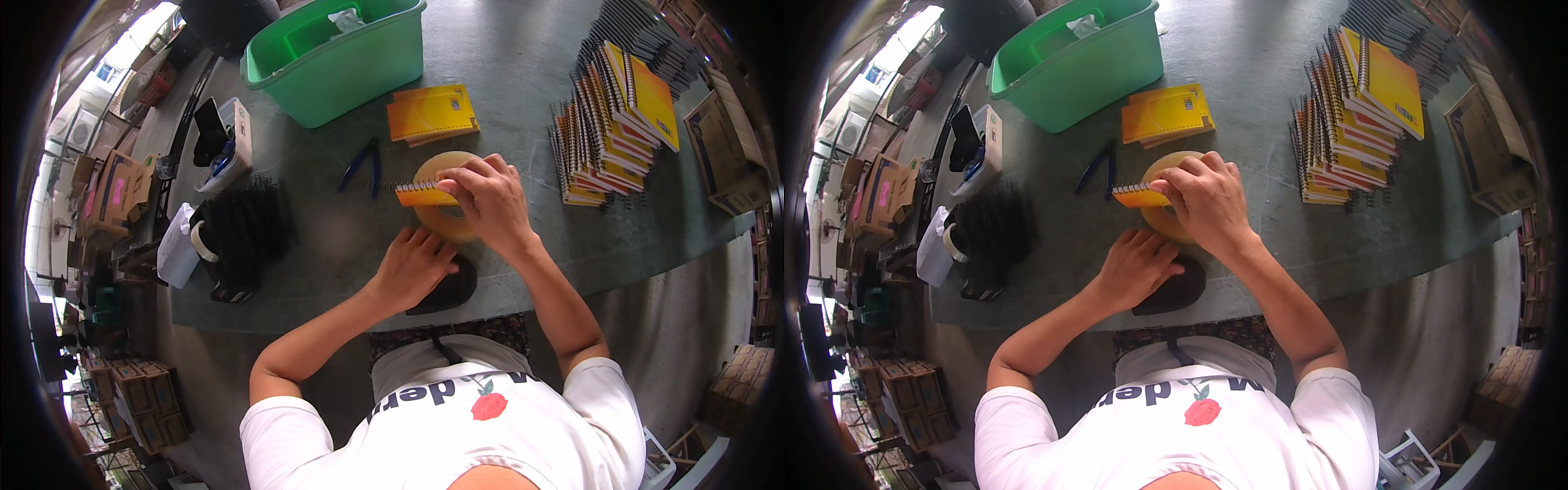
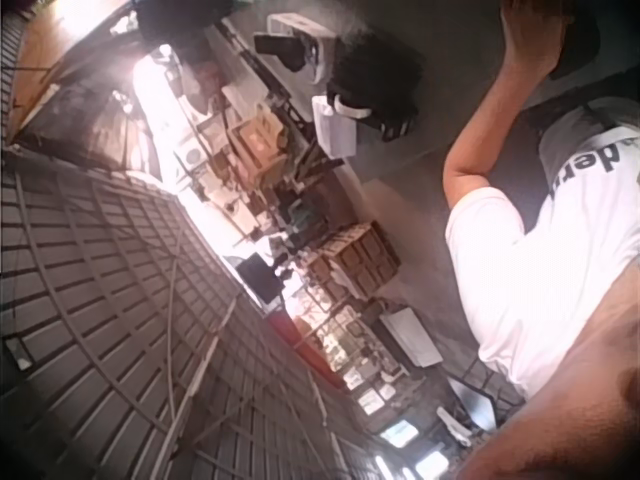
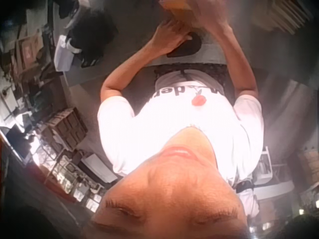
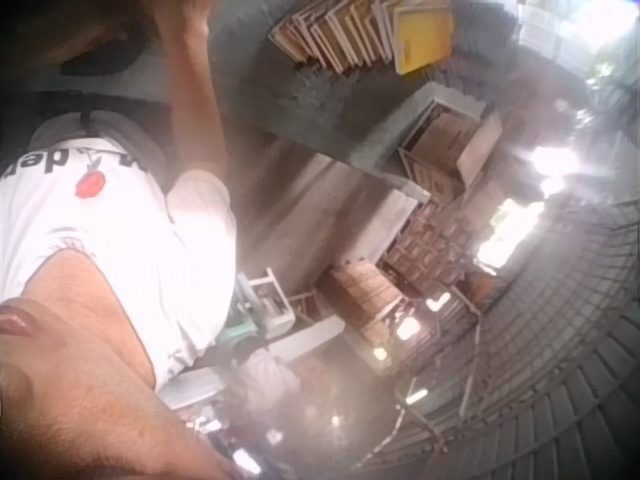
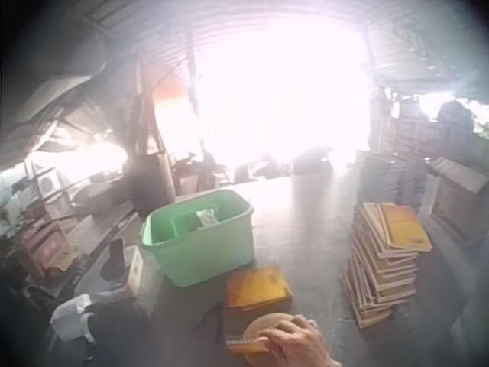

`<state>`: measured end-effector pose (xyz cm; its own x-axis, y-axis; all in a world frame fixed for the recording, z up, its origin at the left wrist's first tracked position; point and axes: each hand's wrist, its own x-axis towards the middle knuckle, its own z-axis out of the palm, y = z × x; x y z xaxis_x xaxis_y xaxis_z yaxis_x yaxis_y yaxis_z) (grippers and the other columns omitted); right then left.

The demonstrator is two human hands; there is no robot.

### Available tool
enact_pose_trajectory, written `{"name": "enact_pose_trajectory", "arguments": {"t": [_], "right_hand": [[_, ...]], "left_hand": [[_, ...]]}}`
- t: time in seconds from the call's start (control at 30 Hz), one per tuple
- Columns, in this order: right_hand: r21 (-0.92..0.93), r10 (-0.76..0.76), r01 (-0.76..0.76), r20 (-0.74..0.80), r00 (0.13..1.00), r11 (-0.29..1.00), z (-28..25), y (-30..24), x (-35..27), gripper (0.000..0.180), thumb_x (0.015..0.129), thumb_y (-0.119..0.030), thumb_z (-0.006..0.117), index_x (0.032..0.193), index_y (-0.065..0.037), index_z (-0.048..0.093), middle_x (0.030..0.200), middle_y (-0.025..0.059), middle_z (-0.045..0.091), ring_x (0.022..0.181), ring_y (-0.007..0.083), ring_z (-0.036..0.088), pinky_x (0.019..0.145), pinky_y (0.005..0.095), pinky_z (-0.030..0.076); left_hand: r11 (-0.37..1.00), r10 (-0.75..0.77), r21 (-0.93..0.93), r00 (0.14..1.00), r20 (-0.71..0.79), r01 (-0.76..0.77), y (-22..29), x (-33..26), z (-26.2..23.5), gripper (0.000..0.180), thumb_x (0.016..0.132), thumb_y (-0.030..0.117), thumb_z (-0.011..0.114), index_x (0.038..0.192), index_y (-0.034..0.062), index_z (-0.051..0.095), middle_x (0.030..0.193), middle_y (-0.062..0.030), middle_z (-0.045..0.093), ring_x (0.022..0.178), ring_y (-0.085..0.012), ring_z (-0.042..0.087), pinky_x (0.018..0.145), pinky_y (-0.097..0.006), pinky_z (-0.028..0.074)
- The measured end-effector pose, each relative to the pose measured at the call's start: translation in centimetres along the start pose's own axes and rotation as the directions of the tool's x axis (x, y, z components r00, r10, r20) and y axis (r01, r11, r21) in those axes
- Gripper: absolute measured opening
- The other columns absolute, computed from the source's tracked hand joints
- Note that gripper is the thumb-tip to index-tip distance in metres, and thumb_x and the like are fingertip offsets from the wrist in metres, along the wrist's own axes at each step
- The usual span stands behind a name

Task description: The person inserts a spiral coil through the pre-punched holes of notebooks by hand and uses a small tool to secure the coil ends.

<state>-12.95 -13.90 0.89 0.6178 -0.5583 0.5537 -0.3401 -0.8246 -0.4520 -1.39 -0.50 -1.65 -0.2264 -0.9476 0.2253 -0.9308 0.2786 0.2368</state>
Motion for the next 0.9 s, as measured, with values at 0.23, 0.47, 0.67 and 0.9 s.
{"name": "enact_pose_trajectory", "arguments": {"t": [0.23,0.47,0.67,0.9], "right_hand": [[0.142,0.038,-0.038,0.000,0.999,0.989,0.1,0.7,-0.2,0.015,0.082,-0.018,0.068,0.095,-0.010,0.067,0.095,0.0031,0.066,0.093,0.0260,0.058,0.080,0.0385,0.043],[0.096,0.059,-0.057,-0.019,0.998,0.994,-0.1,0.0,0.4,0.015,0.082,-0.022,0.068,0.092,-0.010,0.065,0.092,0.0035,0.067,0.090,0.0252,0.059,0.078,0.0386,0.043],[0.047,-0.012,0.012,-0.006,1.000,0.999,0.1,0.2,0.0,0.019,0.081,-0.020,0.071,0.095,-0.007,0.066,0.087,0.0064,0.068,0.079,0.0249,0.061,0.076,0.0379,0.047],[0.141,0.002,0.008,-0.075,0.997,0.990,0.2,0.5,0.2,0.008,0.081,-0.013,0.067,0.087,-0.008,0.067,0.086,0.0040,0.068,0.086,0.0240,0.062,0.074,0.0365,0.047]], "left_hand": [[0.917,-0.167,-0.323,0.960,0.226,0.235,-0.4,-1.2,0.9,0.041,0.080,0.022,0.070,0.113,0.0052,0.055,0.096,-0.0147,0.058,0.089,-0.0342,0.059,0.078,-0.042,0.048],[0.804,-0.207,-0.530,0.963,0.174,0.269,-1.6,-2.9,2.4,0.039,0.079,0.016,0.072,0.111,0.0025,0.054,0.099,-0.0163,0.058,0.091,-0.0357,0.059,0.080,-0.041,0.048],[0.800,-0.176,-0.546,0.967,0.183,0.248,-1.4,-2.8,2.2,0.037,0.080,0.014,0.070,0.110,0.0019,0.054,0.100,-0.0165,0.060,0.094,-0.0360,0.059,0.081,-0.041,0.047],[0.790,-0.183,-0.561,0.968,0.173,0.249,-1.2,-2.9,2.1,0.037,0.080,0.013,0.070,0.112,0.0025,0.054,0.099,-0.0160,0.060,0.093,-0.0357,0.059,0.081,-0.041,0.047]]}}
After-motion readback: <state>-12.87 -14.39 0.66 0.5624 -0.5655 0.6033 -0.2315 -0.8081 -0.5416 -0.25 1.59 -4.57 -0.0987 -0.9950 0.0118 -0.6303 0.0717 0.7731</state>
